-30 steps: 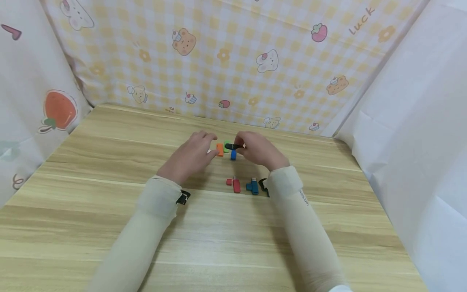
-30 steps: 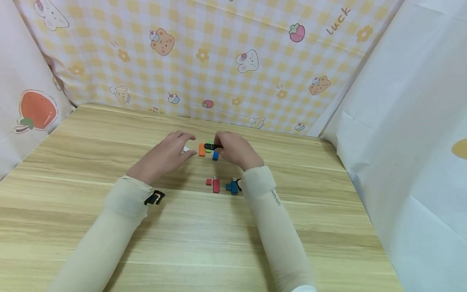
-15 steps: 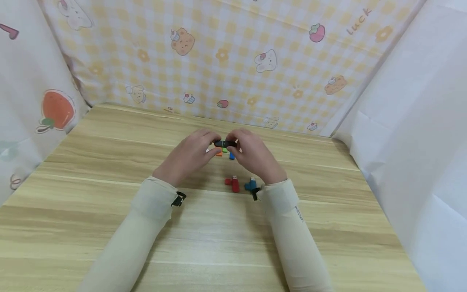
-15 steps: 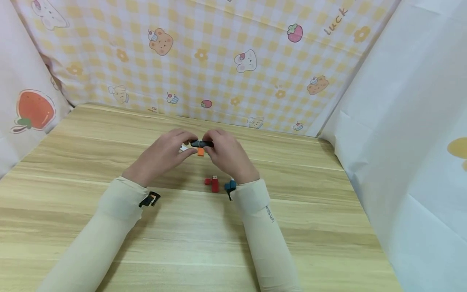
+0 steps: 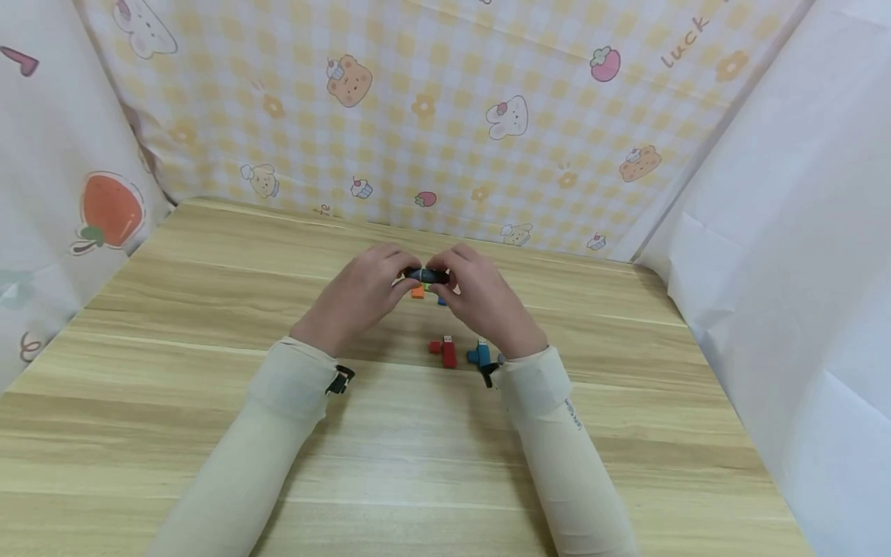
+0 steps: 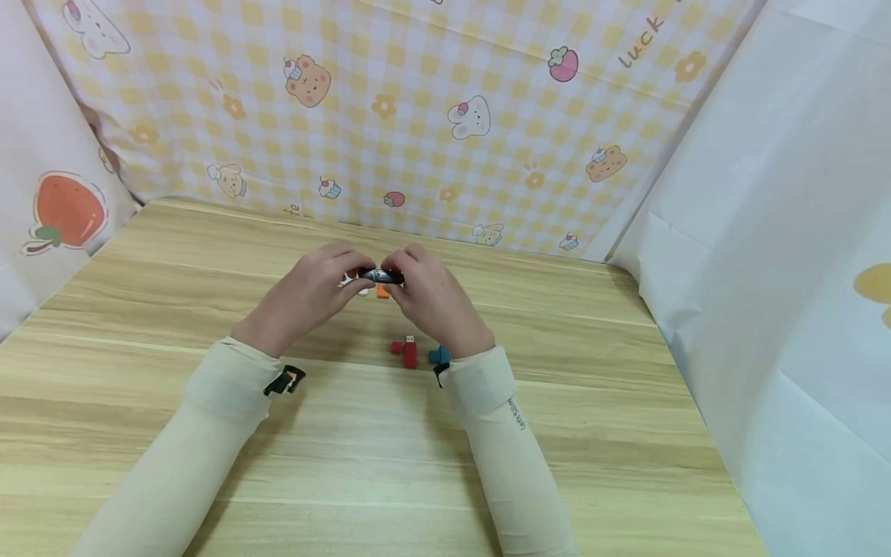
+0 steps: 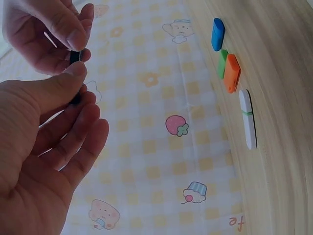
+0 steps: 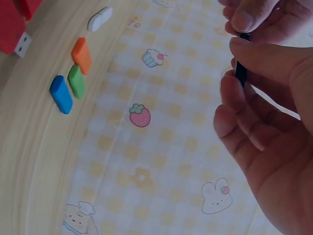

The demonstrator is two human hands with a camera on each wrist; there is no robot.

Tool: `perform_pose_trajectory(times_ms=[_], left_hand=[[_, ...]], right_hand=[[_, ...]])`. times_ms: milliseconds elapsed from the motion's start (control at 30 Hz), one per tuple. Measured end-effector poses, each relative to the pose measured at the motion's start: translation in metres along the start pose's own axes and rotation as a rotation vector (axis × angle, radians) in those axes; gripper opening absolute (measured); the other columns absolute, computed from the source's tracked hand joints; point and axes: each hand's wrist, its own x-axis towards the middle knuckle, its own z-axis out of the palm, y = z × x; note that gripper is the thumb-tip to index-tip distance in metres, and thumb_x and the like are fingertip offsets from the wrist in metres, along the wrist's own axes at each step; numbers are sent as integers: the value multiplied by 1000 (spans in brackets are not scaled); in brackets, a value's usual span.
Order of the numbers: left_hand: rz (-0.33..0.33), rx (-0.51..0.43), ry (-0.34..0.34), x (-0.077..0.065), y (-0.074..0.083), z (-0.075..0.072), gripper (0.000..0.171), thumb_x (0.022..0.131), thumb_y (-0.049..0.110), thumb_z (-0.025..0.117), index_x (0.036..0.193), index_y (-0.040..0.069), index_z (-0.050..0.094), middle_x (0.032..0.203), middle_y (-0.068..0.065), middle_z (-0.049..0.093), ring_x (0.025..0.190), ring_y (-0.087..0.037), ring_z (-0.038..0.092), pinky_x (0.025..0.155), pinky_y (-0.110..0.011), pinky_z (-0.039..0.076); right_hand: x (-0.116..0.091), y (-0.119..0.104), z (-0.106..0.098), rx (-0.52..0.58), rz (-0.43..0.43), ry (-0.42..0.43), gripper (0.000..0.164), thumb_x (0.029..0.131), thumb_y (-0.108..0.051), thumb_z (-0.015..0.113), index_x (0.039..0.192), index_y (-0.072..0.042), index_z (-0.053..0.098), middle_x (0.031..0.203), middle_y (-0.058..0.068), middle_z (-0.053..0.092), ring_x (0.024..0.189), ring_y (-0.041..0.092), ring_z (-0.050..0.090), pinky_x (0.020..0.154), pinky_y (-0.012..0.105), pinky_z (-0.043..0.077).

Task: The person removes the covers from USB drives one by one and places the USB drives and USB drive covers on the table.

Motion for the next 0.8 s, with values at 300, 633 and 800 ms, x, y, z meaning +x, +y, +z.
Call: perform_pose_trajectory(times_ms=[300,633,800], left_hand=[[58,-14,3,1,-1,4,17,99,5,77,113,-5,77,111,-18,76,102,-31,72,91,-40,65],[58,22,18,2,2,4,17,100,6,76,112,-7,77,111,-19,76,102,-32,73,91,-39,66],[-33,5,38,-2,-4,-6,17,100,4,76,113,-7,76,111,-20,78,100,-32,77,88,-41,67]], right_hand=[[-2,6,-1,-6,-29,13,19,99,-3,77,118,-2,76,116,11,72,93,23,66,82,32,61],[-3,9,-4,-9,2,11,19,99,-4,77,118,-3,77,114,11,71,92,23,65,82,33,60],[-8,18,-13,-36,91,18,18,102,-7,74,120,-3,75,115,12,68,96,25,61,85,37,59]])
